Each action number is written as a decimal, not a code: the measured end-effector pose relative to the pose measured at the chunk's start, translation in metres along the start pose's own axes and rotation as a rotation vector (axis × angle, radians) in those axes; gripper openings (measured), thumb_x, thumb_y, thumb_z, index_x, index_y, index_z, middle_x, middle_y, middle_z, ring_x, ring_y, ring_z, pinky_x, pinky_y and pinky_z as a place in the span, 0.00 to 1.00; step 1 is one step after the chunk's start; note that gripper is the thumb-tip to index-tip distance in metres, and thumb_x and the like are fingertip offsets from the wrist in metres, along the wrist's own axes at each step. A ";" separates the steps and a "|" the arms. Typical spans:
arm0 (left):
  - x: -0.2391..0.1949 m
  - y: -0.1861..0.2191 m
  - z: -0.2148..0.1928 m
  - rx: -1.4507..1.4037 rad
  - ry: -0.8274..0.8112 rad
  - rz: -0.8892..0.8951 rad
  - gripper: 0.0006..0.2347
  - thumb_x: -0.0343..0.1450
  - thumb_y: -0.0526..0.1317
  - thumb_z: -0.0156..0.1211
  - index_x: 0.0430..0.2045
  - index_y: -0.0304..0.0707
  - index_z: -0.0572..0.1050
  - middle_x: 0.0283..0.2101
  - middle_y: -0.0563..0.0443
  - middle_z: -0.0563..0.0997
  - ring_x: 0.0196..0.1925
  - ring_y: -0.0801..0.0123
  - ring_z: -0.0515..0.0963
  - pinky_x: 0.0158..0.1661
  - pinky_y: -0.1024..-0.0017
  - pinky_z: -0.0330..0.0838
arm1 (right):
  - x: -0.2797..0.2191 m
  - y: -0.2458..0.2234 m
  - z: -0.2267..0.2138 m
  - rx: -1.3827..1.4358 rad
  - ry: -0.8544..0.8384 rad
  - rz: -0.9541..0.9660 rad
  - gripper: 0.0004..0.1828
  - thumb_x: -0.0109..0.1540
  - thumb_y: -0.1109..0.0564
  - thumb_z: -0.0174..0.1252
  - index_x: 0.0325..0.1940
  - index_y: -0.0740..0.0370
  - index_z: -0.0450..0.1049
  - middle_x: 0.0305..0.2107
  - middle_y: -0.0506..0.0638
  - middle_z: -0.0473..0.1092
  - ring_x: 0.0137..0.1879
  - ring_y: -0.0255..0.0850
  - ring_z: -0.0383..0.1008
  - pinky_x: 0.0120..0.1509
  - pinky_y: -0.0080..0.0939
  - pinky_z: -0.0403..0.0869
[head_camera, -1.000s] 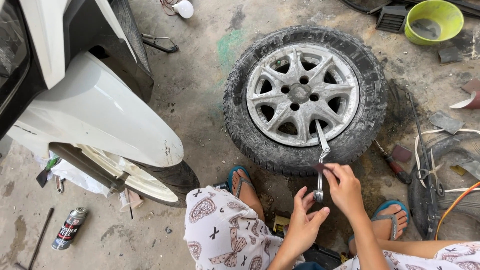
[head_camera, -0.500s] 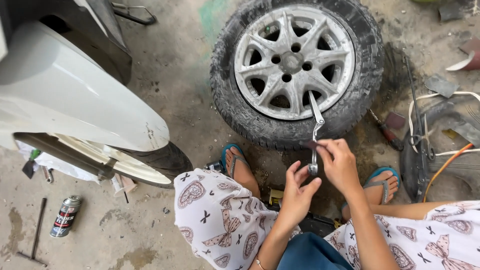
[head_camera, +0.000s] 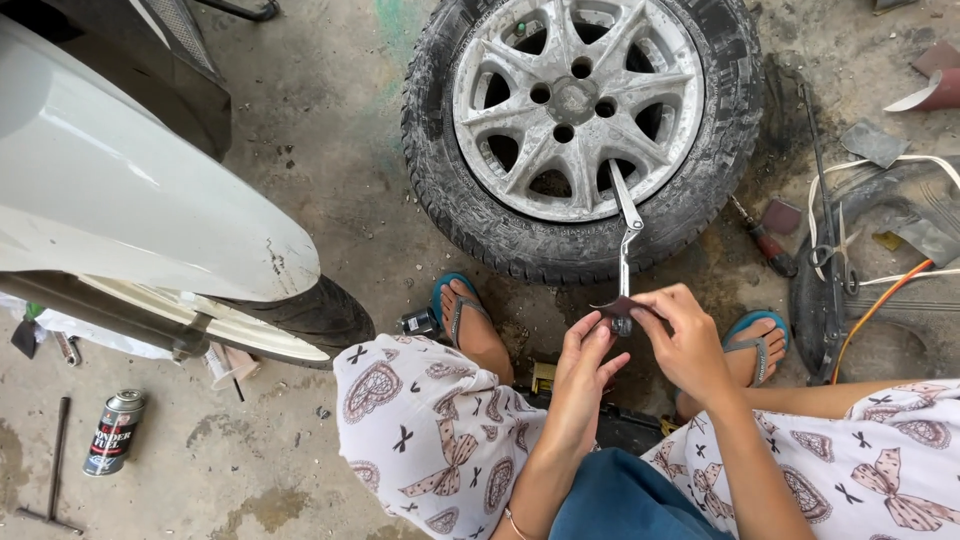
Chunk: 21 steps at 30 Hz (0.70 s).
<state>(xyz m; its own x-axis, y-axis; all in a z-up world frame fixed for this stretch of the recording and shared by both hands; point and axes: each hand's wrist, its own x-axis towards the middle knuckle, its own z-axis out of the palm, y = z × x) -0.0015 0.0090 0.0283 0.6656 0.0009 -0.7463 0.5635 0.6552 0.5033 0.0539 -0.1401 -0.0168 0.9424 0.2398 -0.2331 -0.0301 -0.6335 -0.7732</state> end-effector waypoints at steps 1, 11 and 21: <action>-0.001 0.003 0.001 -0.003 -0.001 -0.006 0.25 0.71 0.48 0.54 0.63 0.40 0.63 0.66 0.47 0.69 0.70 0.63 0.67 0.62 0.66 0.72 | 0.007 0.008 0.003 -0.004 -0.001 0.005 0.12 0.68 0.54 0.54 0.51 0.55 0.79 0.40 0.47 0.70 0.43 0.40 0.75 0.47 0.41 0.71; -0.001 -0.010 -0.014 -0.111 -0.197 0.182 0.28 0.80 0.44 0.50 0.68 0.21 0.49 0.70 0.21 0.55 0.75 0.35 0.49 0.65 0.51 0.60 | 0.020 0.017 0.017 -0.103 0.188 -0.112 0.07 0.69 0.55 0.60 0.50 0.54 0.80 0.36 0.55 0.68 0.46 0.57 0.76 0.52 0.54 0.75; -0.002 -0.009 -0.015 -0.137 -0.211 0.176 0.27 0.80 0.44 0.50 0.67 0.21 0.49 0.70 0.21 0.55 0.75 0.35 0.49 0.65 0.52 0.60 | 0.057 0.030 0.016 -0.043 0.161 -0.021 0.08 0.71 0.55 0.58 0.53 0.54 0.77 0.39 0.60 0.70 0.53 0.62 0.75 0.57 0.59 0.74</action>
<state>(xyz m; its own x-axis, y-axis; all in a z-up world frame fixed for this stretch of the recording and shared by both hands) -0.0155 0.0142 0.0192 0.8422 -0.0236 -0.5386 0.3685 0.7545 0.5431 0.1016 -0.1340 -0.0627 0.9839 0.1349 -0.1168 0.0017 -0.6615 -0.7499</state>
